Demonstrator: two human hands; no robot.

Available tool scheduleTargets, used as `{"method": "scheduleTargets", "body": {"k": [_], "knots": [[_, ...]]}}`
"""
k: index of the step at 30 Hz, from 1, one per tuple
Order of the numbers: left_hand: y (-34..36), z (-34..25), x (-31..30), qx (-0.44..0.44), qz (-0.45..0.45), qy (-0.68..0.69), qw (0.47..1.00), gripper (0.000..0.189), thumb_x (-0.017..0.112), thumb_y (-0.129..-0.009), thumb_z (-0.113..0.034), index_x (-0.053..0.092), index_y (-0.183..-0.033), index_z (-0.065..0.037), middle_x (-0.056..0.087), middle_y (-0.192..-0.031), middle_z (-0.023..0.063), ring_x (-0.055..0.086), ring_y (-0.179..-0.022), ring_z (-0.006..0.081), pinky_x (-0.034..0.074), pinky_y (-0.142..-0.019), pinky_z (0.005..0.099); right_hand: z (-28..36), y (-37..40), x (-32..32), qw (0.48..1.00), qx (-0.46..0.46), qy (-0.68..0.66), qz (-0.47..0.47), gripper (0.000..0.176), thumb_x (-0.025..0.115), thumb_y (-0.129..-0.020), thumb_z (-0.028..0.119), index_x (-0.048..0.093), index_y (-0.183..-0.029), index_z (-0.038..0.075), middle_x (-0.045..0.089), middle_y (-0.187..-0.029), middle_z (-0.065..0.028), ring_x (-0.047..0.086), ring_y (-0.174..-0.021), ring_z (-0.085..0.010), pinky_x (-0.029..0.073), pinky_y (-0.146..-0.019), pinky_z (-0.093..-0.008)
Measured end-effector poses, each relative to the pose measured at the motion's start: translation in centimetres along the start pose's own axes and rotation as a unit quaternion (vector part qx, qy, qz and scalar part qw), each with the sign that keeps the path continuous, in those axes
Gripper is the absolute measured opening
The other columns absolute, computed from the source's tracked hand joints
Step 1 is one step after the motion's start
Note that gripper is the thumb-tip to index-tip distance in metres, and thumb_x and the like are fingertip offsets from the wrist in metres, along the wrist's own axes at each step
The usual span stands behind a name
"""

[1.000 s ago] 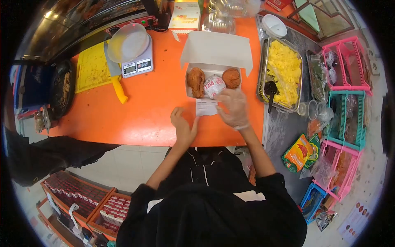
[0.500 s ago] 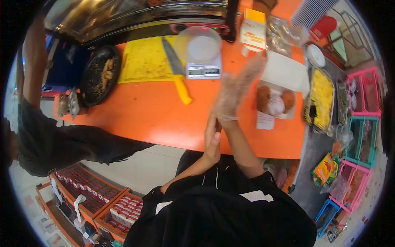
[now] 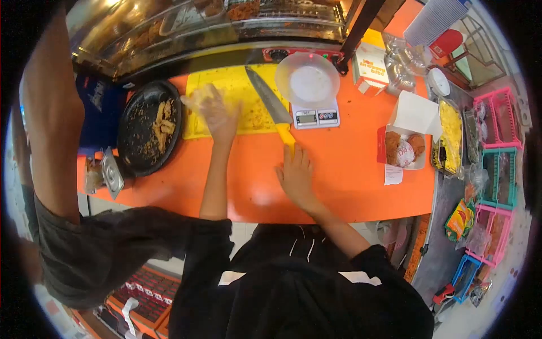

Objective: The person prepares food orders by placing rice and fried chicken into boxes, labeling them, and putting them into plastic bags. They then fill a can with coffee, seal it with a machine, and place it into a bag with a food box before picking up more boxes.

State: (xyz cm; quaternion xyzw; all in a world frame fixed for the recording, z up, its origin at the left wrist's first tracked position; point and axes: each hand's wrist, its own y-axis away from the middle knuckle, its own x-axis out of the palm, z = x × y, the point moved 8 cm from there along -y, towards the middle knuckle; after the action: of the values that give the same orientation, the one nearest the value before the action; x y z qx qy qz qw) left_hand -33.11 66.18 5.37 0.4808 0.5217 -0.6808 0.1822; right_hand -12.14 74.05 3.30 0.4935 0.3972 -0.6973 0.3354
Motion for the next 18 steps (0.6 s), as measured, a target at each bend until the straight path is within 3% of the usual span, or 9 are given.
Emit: {"method": "scheduleTargets", "body": {"k": [2, 4, 6, 7, 10, 12, 14, 16, 18], "knots": [[2.5, 0.0, 5.6, -0.025, 0.320, 0.183, 0.929, 0.093, 0.063, -0.071, -0.050, 0.021, -0.136, 0.002, 0.022, -0.139, 0.0256, 0.019, -0.130, 0.0415, 0.014, -0.108, 0.0467, -1.2, -1.2, 3.8, 0.999, 0.001, 0.032, 0.008, 0.050, 0.056, -0.078, 0.013, 0.041, -0.125, 0.004, 0.047, -0.099, -0.0161, 0.053, -0.090, -0.0297, 0.045, -0.075, -0.0357], [5.3, -1.2, 4.7, 0.044, 0.283, 0.200, 0.937, 0.096, 0.064, -0.069, -0.050, 0.020, -0.137, 0.000, 0.018, -0.141, 0.0261, 0.016, -0.130, 0.0422, 0.014, -0.107, 0.0482, -2.3, -2.8, 5.6, 0.998, 0.003, 0.063, 0.015, 0.052, 0.057, -0.076, 0.013, 0.041, -0.124, 0.004, 0.047, -0.096, -0.0152, 0.054, -0.085, -0.0300, 0.047, -0.070, -0.0368], [8.5, -1.0, 4.3, -0.007, 0.296, 0.173, 0.939, 0.090, 0.063, -0.071, -0.045, 0.020, -0.138, -0.002, 0.018, -0.140, 0.0267, 0.016, -0.130, 0.0427, 0.014, -0.107, 0.0486, -2.7, -2.3, 6.6, 0.994, 0.032, -0.090, 0.046, 0.048, 0.056, -0.076, 0.013, 0.044, -0.122, 0.005, 0.047, -0.098, -0.0152, 0.055, -0.075, -0.0312, 0.048, -0.059, -0.0402], [9.1, -0.7, 4.4, 0.001, 0.295, 0.174, 0.940, 0.090, 0.063, -0.071, -0.045, 0.020, -0.138, -0.002, 0.018, -0.140, 0.0267, 0.016, -0.130, 0.0427, 0.014, -0.107, 0.0486, -2.9, -1.7, 6.4, 0.994, 0.039, -0.090, 0.041, 0.048, 0.056, -0.076, 0.013, 0.044, -0.122, 0.005, 0.047, -0.098, -0.0152, 0.055, -0.075, -0.0312, 0.048, -0.059, -0.0402], [9.3, -0.1, 4.5, 0.065, 0.261, 0.145, 0.952, 0.077, 0.061, -0.074, -0.039, 0.028, -0.134, -0.002, 0.026, -0.136, 0.0272, 0.023, -0.125, 0.0454, 0.019, -0.104, 0.0499, -2.5, -0.5, 4.5, 0.988, -0.018, -0.150, 0.012, 0.040, 0.052, -0.078, 0.011, 0.047, -0.117, 0.004, 0.048, -0.088, -0.0135, 0.053, -0.065, -0.0301, 0.046, -0.052, -0.0413], [7.8, -0.5, 3.4, 0.163, 0.210, 0.243, 0.933, 0.060, 0.058, -0.078, -0.031, 0.037, -0.126, -0.002, 0.036, -0.128, 0.0259, 0.031, -0.119, 0.0450, 0.024, -0.100, 0.0515, 0.3, -1.9, 4.4, 0.972, -0.156, -0.165, 0.057, 0.037, 0.050, -0.079, 0.009, 0.048, -0.115, 0.003, 0.050, -0.085, -0.0151, 0.055, -0.069, -0.0307, 0.047, -0.054, -0.0413], [7.7, -1.0, 2.8, 0.223, 0.259, 0.230, 0.911, 0.048, 0.056, -0.079, -0.025, 0.042, -0.119, -0.001, 0.041, -0.122, 0.0244, 0.036, -0.115, 0.0434, 0.029, -0.095, 0.0527, 1.8, -3.5, 5.3, 0.965, -0.158, -0.209, -0.013, 0.037, 0.051, -0.078, 0.011, 0.049, -0.114, 0.003, 0.052, -0.086, -0.0153, 0.057, -0.076, -0.0291, 0.046, -0.054, -0.0378], [9.3, -1.1, 2.2, 0.184, 0.432, 0.195, 0.861, 0.048, 0.056, -0.080, -0.024, 0.043, -0.120, -0.001, 0.043, -0.123, 0.0240, 0.037, -0.117, 0.0387, 0.031, -0.095, 0.0503, 2.9, -3.9, 8.0, 0.975, -0.183, -0.123, 0.021, 0.038, 0.052, -0.077, 0.014, 0.049, -0.114, 0.004, 0.055, -0.093, -0.0141, 0.056, -0.086, -0.0268, 0.046, -0.062, -0.0354], [12.7, -0.5, -0.1, 0.235, 0.403, 0.064, 0.882, 0.050, 0.057, -0.081, -0.026, 0.042, -0.121, 0.000, 0.046, -0.120, 0.0245, 0.042, -0.115, 0.0380, 0.034, -0.095, 0.0462, 2.3, -3.3, 5.6, 0.977, -0.166, -0.121, -0.050, 0.037, 0.052, -0.077, 0.015, 0.051, -0.112, 0.003, 0.056, -0.094, -0.0125, 0.056, -0.089, -0.0259, 0.046, -0.067, -0.0357]]}}
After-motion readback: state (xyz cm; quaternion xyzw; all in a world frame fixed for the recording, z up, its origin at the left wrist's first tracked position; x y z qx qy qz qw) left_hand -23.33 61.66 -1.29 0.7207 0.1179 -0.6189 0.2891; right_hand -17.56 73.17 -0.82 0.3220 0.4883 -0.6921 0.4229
